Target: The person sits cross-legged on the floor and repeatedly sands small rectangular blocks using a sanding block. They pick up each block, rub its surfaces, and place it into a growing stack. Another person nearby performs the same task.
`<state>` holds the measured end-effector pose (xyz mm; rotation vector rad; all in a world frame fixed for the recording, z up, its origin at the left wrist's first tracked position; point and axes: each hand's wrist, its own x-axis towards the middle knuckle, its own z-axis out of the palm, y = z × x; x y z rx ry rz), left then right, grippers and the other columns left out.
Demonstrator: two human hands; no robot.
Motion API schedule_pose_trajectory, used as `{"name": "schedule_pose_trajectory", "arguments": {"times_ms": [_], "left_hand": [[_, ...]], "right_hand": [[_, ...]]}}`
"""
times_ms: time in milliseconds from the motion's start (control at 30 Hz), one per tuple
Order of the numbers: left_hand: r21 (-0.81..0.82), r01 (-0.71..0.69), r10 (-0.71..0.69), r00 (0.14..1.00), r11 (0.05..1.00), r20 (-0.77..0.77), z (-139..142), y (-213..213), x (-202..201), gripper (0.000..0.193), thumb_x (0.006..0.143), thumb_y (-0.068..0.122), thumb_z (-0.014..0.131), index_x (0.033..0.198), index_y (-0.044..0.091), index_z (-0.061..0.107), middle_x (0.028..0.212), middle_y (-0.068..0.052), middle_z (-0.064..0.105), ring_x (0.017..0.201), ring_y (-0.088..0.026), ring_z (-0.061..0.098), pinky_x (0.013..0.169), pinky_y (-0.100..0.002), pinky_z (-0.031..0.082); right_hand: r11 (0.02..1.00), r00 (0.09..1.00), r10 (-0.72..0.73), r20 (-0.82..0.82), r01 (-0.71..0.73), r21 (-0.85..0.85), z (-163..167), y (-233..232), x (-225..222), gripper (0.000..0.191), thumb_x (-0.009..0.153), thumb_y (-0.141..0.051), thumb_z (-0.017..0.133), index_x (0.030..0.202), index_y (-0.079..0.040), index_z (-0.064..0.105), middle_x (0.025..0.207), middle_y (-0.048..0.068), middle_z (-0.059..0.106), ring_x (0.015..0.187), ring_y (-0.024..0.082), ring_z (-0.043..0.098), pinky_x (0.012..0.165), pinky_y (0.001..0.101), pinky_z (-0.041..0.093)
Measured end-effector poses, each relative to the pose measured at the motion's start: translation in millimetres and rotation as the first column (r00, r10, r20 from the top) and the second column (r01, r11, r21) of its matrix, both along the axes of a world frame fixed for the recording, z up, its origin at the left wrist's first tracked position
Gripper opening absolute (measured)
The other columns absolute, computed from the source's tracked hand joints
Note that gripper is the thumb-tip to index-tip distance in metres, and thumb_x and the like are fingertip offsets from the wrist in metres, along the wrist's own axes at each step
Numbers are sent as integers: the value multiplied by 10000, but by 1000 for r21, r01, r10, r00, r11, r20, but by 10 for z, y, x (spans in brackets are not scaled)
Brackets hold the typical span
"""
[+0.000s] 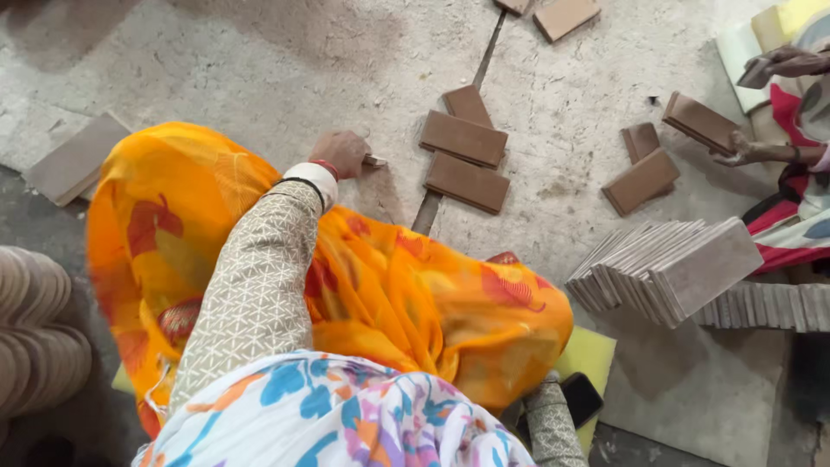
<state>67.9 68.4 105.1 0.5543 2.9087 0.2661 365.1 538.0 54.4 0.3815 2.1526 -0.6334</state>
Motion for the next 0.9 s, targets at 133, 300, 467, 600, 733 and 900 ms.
{"name": "schedule_pose_trajectory", "arguments": {"times_ms": [133, 300, 467, 600, 733, 900], "left_hand": [[-81, -93, 98, 993, 992, 60, 86, 198, -150, 318, 824, 406, 754, 952, 119, 802, 1002, -130, 762, 941, -318, 719, 809, -443, 579], [-51, -26, 28, 999, 998, 41, -39, 376, -330, 277, 874, 376, 706, 924, 126, 815, 959, -139, 772, 918, -329, 731, 802, -460, 581], [124, 118, -122, 992, 985, 27, -266, -66, -299, 229, 784, 319, 719, 935, 172, 808, 931, -116, 764, 883, -354, 712, 756, -497, 565], [432, -83, 75, 997, 898, 36, -490, -629, -141, 298, 791, 377, 789, 932, 114, 804, 895, -112, 776, 863, -311, 714, 746, -450, 560], [760, -631, 159, 775, 157, 611, -669, -816, -53, 398, 783, 334, 814, 1060, 51, 771, 871, -4, 757, 734, -145, 666, 638, -332, 543], [815, -549, 106, 836, 186, 539, -672, -517, 203, 358, 863, 201, 826, 1165, 16, 775, 806, -68, 721, 675, -163, 645, 631, -328, 539]], "right_hand": [[1000, 1000, -18, 19, 18, -9, -40, 29, 56, 386, 846, 25, 584, 1227, 48, 636, 1155, 220, 671, 1093, 347, 625, 964, 433, 495], [998, 997, -69, 35, 68, 12, -209, -70, 194, 408, 850, 40, 568, 1254, 55, 625, 1182, 230, 666, 1123, 358, 619, 993, 437, 491], [989, 991, -127, 50, 123, 84, 15, 109, 265, 432, 854, 55, 552, 1281, 61, 614, 1209, 239, 661, 1154, 368, 614, 1022, 441, 488], [948, 972, -234, -33, 236, 213, 643, 478, 115, 450, 857, 67, 540, 1302, 66, 606, 1230, 247, 657, 1178, 377, 610, 1046, 444, 485], [900, 919, -286, -271, 354, 252, 924, 562, -194, 469, 860, 79, 528, 1324, 71, 597, 1251, 254, 653, 1202, 385, 606, 1069, 448, 482], [934, 642, -113, -759, 329, 139, 392, -491, -1273, 493, 864, 93, 512, 1351, 77, 587, 1278, 264, 647, 1233, 396, 601, 1099, 452, 478]]}}
